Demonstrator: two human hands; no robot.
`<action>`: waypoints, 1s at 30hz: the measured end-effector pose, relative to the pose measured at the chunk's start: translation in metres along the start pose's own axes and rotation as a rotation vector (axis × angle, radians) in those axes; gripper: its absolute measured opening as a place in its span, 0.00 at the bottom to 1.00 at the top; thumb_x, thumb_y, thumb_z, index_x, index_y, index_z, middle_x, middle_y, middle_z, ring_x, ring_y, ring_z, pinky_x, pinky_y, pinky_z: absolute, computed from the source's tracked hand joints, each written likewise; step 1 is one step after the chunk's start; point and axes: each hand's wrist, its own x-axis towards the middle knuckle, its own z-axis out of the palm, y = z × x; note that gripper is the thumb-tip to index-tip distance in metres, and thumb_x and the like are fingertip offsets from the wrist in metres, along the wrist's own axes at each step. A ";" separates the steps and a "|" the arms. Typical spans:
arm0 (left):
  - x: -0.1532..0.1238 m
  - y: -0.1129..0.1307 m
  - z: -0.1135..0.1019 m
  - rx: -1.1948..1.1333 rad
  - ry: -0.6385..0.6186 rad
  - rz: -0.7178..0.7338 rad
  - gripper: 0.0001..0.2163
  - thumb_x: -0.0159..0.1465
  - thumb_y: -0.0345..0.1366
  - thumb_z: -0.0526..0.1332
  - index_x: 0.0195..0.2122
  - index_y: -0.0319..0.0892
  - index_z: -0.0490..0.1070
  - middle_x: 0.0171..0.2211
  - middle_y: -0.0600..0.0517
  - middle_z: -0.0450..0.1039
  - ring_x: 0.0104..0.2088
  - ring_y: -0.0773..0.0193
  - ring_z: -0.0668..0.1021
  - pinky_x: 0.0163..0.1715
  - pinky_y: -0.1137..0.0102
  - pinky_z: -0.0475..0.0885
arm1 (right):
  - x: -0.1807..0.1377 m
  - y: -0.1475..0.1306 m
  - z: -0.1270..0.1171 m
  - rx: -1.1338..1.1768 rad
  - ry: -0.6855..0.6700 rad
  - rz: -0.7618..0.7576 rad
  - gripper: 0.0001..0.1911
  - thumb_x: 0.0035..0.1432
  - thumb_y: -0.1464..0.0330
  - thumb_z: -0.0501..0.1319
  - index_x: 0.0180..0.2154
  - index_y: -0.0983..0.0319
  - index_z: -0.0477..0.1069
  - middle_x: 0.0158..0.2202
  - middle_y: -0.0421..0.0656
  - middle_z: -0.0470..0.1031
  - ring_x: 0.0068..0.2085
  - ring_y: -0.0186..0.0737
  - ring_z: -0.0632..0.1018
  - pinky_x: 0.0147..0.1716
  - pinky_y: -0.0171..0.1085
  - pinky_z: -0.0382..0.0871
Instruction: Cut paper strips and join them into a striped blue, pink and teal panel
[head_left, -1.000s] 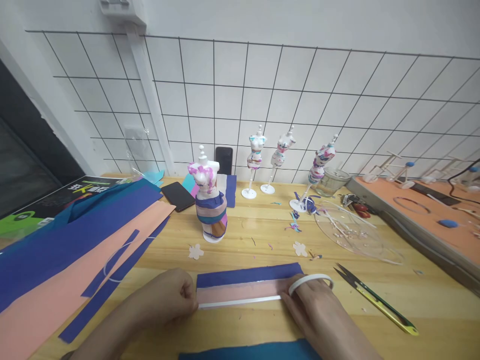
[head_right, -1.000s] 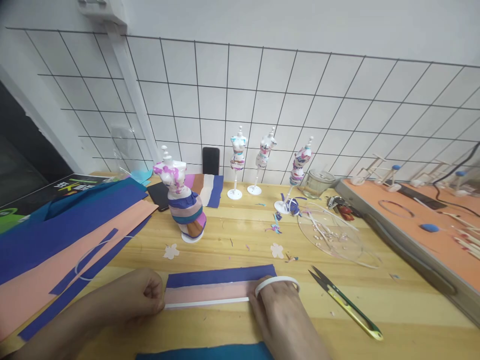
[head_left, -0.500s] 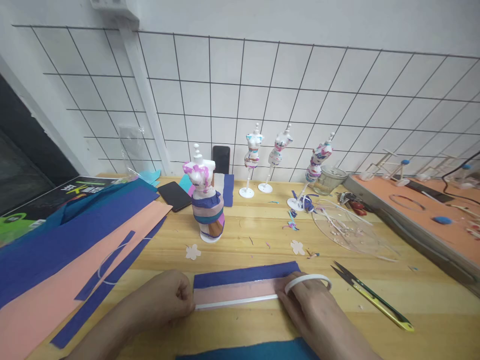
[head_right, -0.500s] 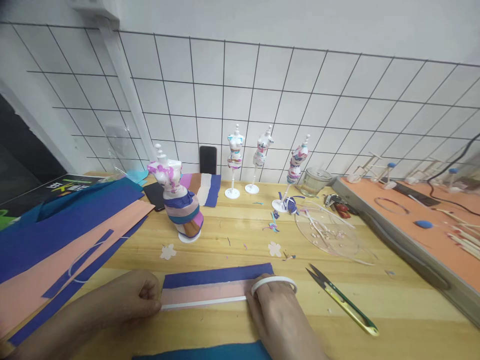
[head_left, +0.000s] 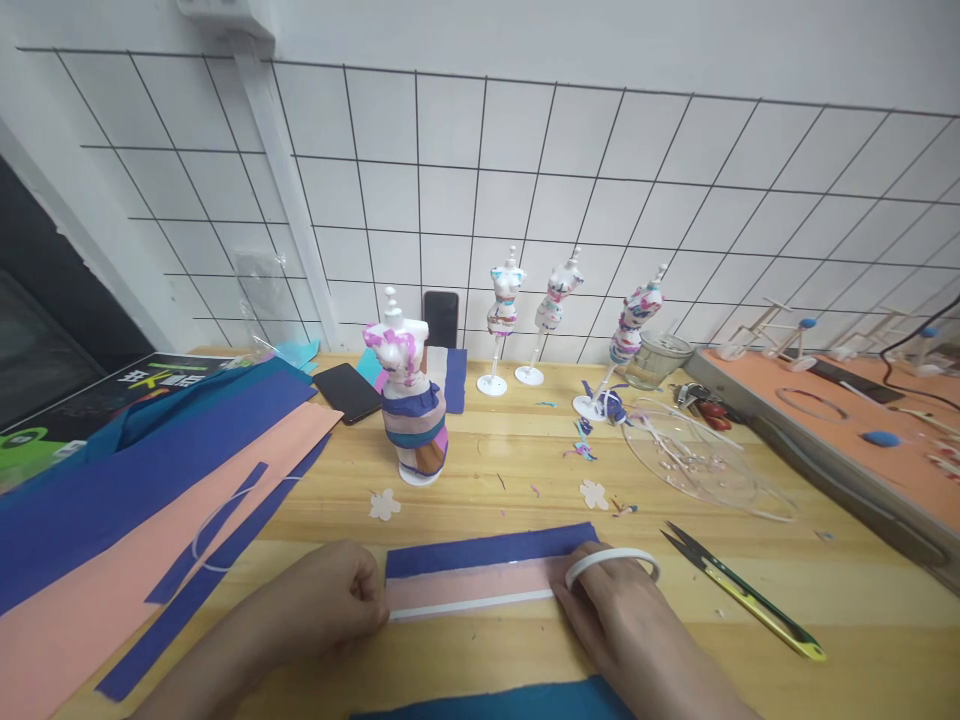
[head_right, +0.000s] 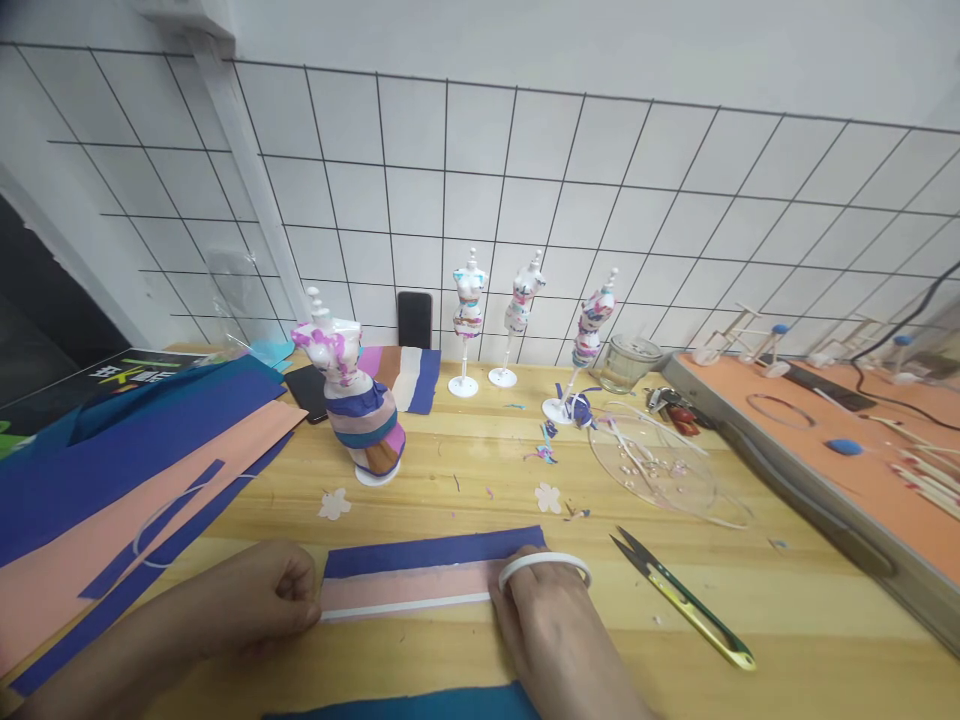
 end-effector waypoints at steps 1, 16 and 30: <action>0.000 0.000 0.000 0.000 -0.007 -0.005 0.04 0.45 0.33 0.53 0.16 0.42 0.61 0.14 0.59 0.61 0.16 0.69 0.67 0.14 0.76 0.57 | 0.000 0.000 0.001 0.011 -0.006 0.003 0.14 0.64 0.70 0.51 0.24 0.60 0.60 0.24 0.41 0.69 0.25 0.39 0.71 0.27 0.37 0.58; -0.006 0.009 -0.005 0.024 -0.010 -0.092 0.13 0.48 0.38 0.57 0.12 0.44 0.54 0.08 0.59 0.56 0.11 0.70 0.61 0.12 0.75 0.53 | 0.004 -0.003 0.000 0.038 -0.093 0.115 0.14 0.63 0.68 0.49 0.24 0.59 0.57 0.25 0.41 0.69 0.27 0.41 0.72 0.28 0.39 0.56; 0.003 0.035 0.055 0.546 0.435 0.887 0.12 0.62 0.37 0.55 0.47 0.45 0.69 0.42 0.50 0.76 0.40 0.58 0.75 0.40 0.68 0.70 | 0.011 -0.014 -0.019 -0.012 -0.071 0.130 0.13 0.58 0.73 0.50 0.23 0.62 0.64 0.24 0.44 0.72 0.25 0.38 0.72 0.26 0.35 0.59</action>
